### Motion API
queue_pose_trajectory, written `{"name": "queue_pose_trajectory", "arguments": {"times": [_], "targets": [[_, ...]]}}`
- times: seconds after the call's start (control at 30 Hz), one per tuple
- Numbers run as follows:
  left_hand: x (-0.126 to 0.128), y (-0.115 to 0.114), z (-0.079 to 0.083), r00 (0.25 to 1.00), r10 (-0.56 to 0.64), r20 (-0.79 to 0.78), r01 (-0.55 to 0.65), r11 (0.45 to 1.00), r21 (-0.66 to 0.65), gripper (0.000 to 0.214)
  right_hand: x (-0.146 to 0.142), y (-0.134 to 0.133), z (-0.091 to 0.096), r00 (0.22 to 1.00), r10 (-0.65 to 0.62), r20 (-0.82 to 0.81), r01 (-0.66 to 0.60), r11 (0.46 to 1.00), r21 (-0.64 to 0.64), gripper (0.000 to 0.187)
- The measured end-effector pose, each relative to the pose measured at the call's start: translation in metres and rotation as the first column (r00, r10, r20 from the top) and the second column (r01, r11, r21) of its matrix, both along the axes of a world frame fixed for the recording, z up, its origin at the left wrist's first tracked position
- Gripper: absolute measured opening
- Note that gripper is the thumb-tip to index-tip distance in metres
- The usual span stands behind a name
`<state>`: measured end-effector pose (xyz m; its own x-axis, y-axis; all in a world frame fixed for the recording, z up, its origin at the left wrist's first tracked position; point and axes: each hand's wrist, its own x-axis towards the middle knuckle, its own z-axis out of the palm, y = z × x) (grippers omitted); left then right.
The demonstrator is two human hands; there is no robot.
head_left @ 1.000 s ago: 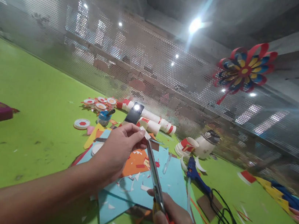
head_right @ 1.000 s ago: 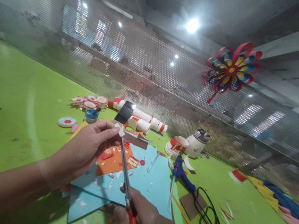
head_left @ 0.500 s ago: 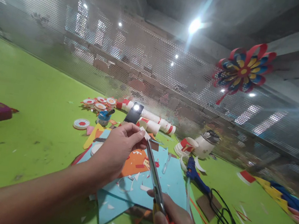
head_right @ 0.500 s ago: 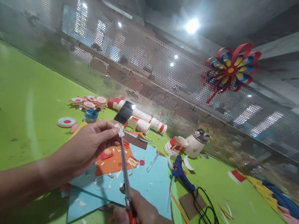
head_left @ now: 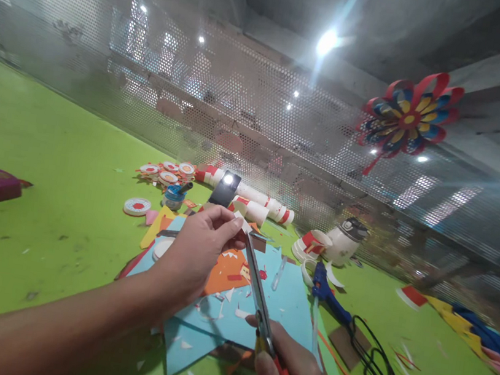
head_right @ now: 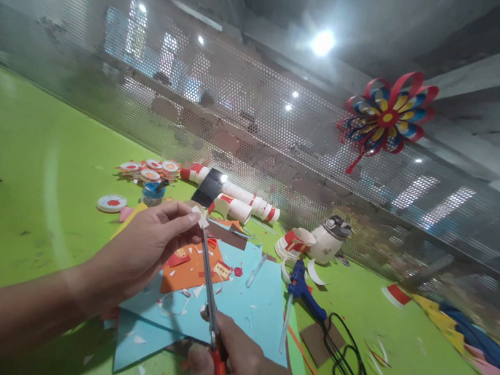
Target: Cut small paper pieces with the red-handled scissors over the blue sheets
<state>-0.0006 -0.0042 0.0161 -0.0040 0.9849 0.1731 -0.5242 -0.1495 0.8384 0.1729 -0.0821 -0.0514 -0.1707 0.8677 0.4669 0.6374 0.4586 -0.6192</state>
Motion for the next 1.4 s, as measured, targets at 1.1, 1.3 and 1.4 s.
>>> {"name": "queue_pose_trajectory", "arguments": {"times": [1.1, 1.3, 1.4], "targets": [[-0.021, 0.013, 0.011, 0.977, -0.184, -0.108, 0.185, 0.983, -0.004, 0.011, 0.004, -0.002, 0.016, 1.000, 0.016, 0.020, -0.015, 0.997, -0.071, 0.062], [-0.025, 0.015, 0.015, 0.962, -0.225, -0.156, 0.233, 0.972, 0.036, 0.014, 0.005, -0.005, 0.019, 0.999, 0.021, 0.025, -0.020, 0.998, -0.057, 0.059], [-0.027, 0.016, 0.015, 0.957, -0.237, -0.167, 0.248, 0.968, 0.049, 0.016, 0.002, -0.007, 0.022, 1.000, 0.002, -0.026, -0.004, 0.996, -0.085, 0.057]]}}
